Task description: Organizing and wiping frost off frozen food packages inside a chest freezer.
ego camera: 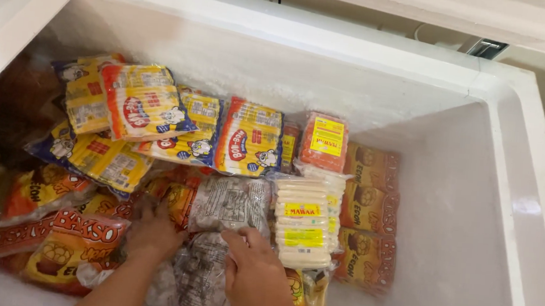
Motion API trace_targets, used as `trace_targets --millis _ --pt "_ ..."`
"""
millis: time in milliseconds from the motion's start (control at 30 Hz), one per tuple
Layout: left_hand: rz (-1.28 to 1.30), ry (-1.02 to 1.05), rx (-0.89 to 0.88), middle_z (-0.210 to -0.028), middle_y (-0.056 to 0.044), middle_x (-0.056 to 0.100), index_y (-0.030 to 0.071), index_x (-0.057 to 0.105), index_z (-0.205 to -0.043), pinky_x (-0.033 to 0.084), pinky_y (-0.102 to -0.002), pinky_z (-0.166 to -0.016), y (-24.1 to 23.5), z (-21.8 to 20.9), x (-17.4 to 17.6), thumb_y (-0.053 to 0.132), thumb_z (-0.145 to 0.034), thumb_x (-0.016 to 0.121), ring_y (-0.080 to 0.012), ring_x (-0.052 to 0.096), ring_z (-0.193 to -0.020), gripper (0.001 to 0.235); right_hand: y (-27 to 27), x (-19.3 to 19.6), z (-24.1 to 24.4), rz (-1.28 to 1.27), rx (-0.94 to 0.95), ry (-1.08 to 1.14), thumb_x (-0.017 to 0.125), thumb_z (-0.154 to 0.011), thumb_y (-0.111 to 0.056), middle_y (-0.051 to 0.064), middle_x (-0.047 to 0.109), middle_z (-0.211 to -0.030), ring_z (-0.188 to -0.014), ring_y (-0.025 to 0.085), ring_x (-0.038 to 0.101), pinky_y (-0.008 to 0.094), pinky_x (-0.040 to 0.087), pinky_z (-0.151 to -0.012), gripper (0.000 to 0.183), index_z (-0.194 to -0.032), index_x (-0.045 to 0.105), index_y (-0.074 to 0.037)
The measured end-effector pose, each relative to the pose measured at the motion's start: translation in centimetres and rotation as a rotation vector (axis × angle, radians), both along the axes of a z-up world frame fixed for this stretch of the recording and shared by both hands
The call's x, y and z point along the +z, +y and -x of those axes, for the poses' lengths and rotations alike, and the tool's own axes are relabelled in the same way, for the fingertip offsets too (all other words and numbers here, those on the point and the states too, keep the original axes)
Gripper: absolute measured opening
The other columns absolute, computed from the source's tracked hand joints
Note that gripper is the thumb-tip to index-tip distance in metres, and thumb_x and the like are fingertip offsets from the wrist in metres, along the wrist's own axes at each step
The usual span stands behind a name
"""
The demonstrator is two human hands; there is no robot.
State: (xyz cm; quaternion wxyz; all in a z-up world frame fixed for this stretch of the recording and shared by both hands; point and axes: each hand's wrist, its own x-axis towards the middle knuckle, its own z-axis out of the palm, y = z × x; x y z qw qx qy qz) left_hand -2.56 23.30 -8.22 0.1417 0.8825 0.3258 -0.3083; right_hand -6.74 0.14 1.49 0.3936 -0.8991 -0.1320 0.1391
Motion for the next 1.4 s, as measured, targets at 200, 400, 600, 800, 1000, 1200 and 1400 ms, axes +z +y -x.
trace_targets --millis 200,400,600,800,1000,1200,1400 --pt "-0.125 -0.174 -0.493 -0.17 -0.006 0.003 0.025 0.0 -0.165 0.029 -0.054 -0.113 0.1 -1.5 -3.2 0.025 -0.085 0.075 -0.0345 0.013 -0.153 0.109 1.0 -5.6 0.6 0.02 0.122 -0.371 0.062 -0.083 -0.001 0.018 0.051 -0.148 -0.126 0.042 0.054 0.052 0.047 -0.104 0.055 -0.136 0.062 -0.015" --pt "-0.168 -0.076 -0.549 -0.152 -0.01 0.045 0.02 0.034 -0.157 0.043 -0.047 -0.112 0.4 -4.2 -3.7 0.022 -0.096 0.063 -0.0326 0.043 -0.142 0.067 3.1 -5.4 -3.1 0.146 0.323 -0.078 0.058 -0.078 0.001 0.02 0.037 -0.158 -0.129 0.046 0.048 0.051 0.046 -0.103 0.07 -0.145 0.054 -0.018" --pt "-0.236 -0.09 -0.573 -0.13 -0.016 0.062 0.018 0.058 -0.138 0.053 -0.046 -0.099 1.6 -4.9 -4.5 0.022 -0.099 0.055 -0.0357 0.057 -0.127 0.039 4.8 -7.7 -2.9 0.101 0.344 -0.044 0.062 -0.072 0.005 0.023 0.035 -0.156 -0.133 0.05 0.043 0.054 0.043 -0.103 0.081 -0.149 0.05 -0.017" --pt "-0.159 -0.067 -0.438 -0.117 -0.018 0.073 0.008 0.078 -0.105 0.059 -0.05 -0.085 2.9 -5.8 -0.9 0.015 -0.096 0.057 -0.0365 0.072 -0.107 0.024 4.7 -9.3 -2.7 -0.025 0.226 0.203 0.059 -0.089 -0.007 0.019 0.058 -0.136 -0.123 0.04 0.057 0.048 0.048 -0.102 0.048 -0.136 0.058 -0.01" --pt "-0.219 -0.23 -0.391 -0.108 -0.018 0.076 0.008 0.08 -0.102 0.06 -0.048 -0.083 2.2 -5.0 5.2 0.016 -0.091 0.063 -0.037 0.074 -0.101 0.022 5.3 -7.1 -5.1 -0.111 -0.039 0.405 0.075 -0.086 -0.038 0.013 0.072 -0.084 -0.08 0.028 0.073 0.038 0.055 -0.076 0.035 -0.099 0.075 -0.005" --pt "-0.145 -0.133 -0.363 -0.11 -0.017 0.075 0.01 0.079 -0.102 0.059 -0.046 -0.088 0.7 -3.5 16.9 0.024 -0.085 0.072 -0.0353 0.073 -0.105 0.023 3.7 -3.8 -6.9 -0.063 -0.168 0.809 0.074 -0.082 -0.069 0.012 0.068 -0.076 -0.07 0.018 0.064 0.034 0.052 -0.065 0.076 -0.087 0.077 0.006" --pt "0.473 -0.276 -0.162 -0.101 -0.007 0.086 0.018 0.084 -0.106 0.06 -0.038 -0.086 -2.7 -0.9 22.2 0.042 -0.07 0.085 -0.0231 0.076 -0.093 0.043 -0.3 0.7 -5.5 -0.599 -0.133 0.84 0.074 -0.069 -0.064 0.009 0.073 -0.113 -0.089 0.02 0.073 0.033 0.062 -0.077 0.089 -0.138 0.052 -0.012"
